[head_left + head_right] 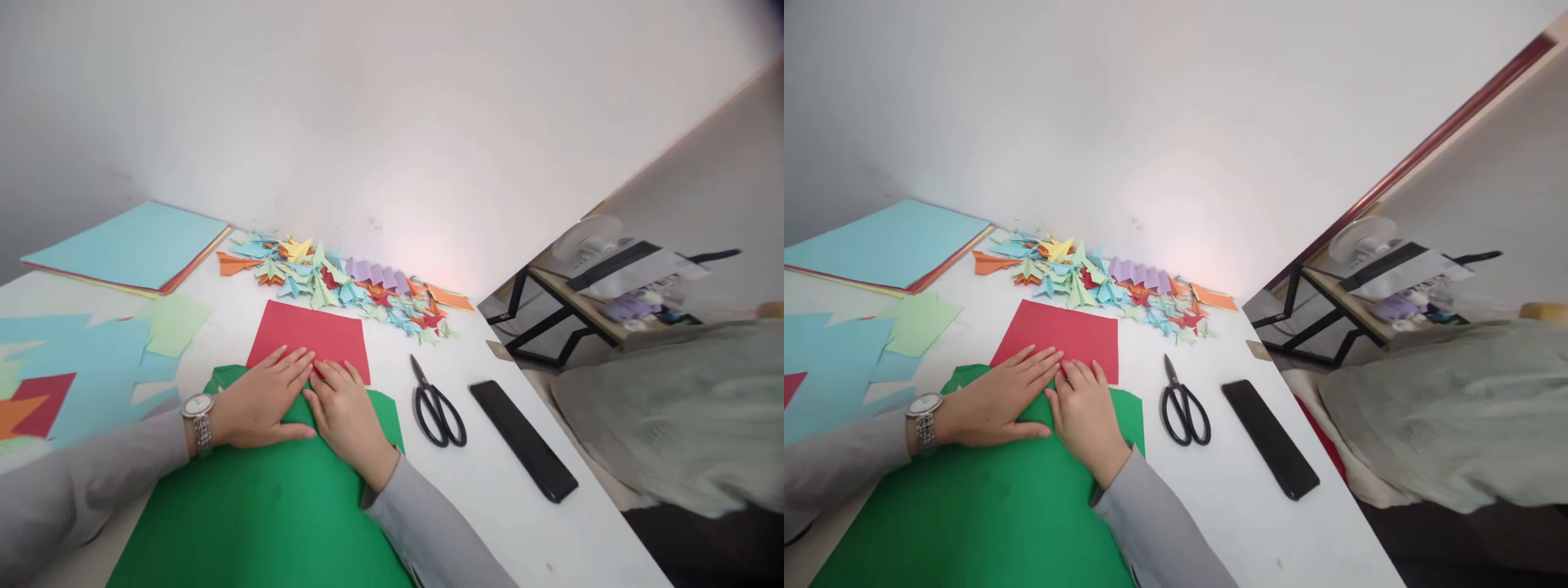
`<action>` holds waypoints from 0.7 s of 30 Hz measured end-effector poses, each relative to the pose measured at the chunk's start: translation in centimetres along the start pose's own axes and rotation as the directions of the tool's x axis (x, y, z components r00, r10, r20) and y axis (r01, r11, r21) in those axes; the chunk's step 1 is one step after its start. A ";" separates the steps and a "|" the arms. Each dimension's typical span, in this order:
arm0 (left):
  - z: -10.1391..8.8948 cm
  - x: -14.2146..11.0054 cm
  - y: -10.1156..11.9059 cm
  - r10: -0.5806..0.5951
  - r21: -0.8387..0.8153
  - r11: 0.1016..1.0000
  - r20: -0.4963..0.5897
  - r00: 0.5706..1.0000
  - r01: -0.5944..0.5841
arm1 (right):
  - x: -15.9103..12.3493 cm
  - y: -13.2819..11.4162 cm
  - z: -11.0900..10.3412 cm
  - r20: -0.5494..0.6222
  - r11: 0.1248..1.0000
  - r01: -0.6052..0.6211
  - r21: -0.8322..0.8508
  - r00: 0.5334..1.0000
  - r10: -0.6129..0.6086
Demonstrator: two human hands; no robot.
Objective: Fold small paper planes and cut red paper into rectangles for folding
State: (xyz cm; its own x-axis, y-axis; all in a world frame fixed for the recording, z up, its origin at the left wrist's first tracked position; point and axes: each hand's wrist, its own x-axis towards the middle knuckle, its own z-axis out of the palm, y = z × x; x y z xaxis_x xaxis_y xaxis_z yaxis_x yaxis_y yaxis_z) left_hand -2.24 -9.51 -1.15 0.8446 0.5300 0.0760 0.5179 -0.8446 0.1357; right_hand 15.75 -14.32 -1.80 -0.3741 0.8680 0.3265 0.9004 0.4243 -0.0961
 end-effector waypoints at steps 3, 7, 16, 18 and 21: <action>0.1 -0.2 -0.7 0.055 -0.016 0.998 0.005 0.998 -0.055 | 0.2 0.6 0.3 -0.091 0.999 0.036 -0.031 0.995 -0.039; -0.1 -0.8 -1.8 0.069 -0.037 0.997 0.021 0.997 -0.068 | 0.3 1.2 0.1 -0.165 1.000 0.002 -0.005 0.986 -0.003; -1.2 -1.3 -4.5 0.134 -0.197 0.970 -0.048 0.990 -0.140 | -2.9 5.8 -1.0 -0.178 0.996 -0.087 -0.008 0.980 0.084; -1.3 -1.6 -5.1 0.130 -0.214 0.966 -0.072 0.989 -0.143 | -3.4 6.4 -1.1 -0.176 0.997 -0.080 -0.003 0.981 0.078; -1.3 -2.6 -5.8 0.085 -0.229 0.967 -0.115 0.990 -0.109 | -3.6 6.6 -1.1 -0.174 0.998 -0.066 0.012 0.982 0.067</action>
State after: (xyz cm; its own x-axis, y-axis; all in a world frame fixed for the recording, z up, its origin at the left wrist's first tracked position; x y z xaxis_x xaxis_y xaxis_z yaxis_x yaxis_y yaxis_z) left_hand -7.59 -5.87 -0.89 0.8639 0.4618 0.2008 0.3776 -0.8578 0.3487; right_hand 23.30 -14.91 -2.53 -0.2685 0.8362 0.4781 0.9205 0.3690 -0.1284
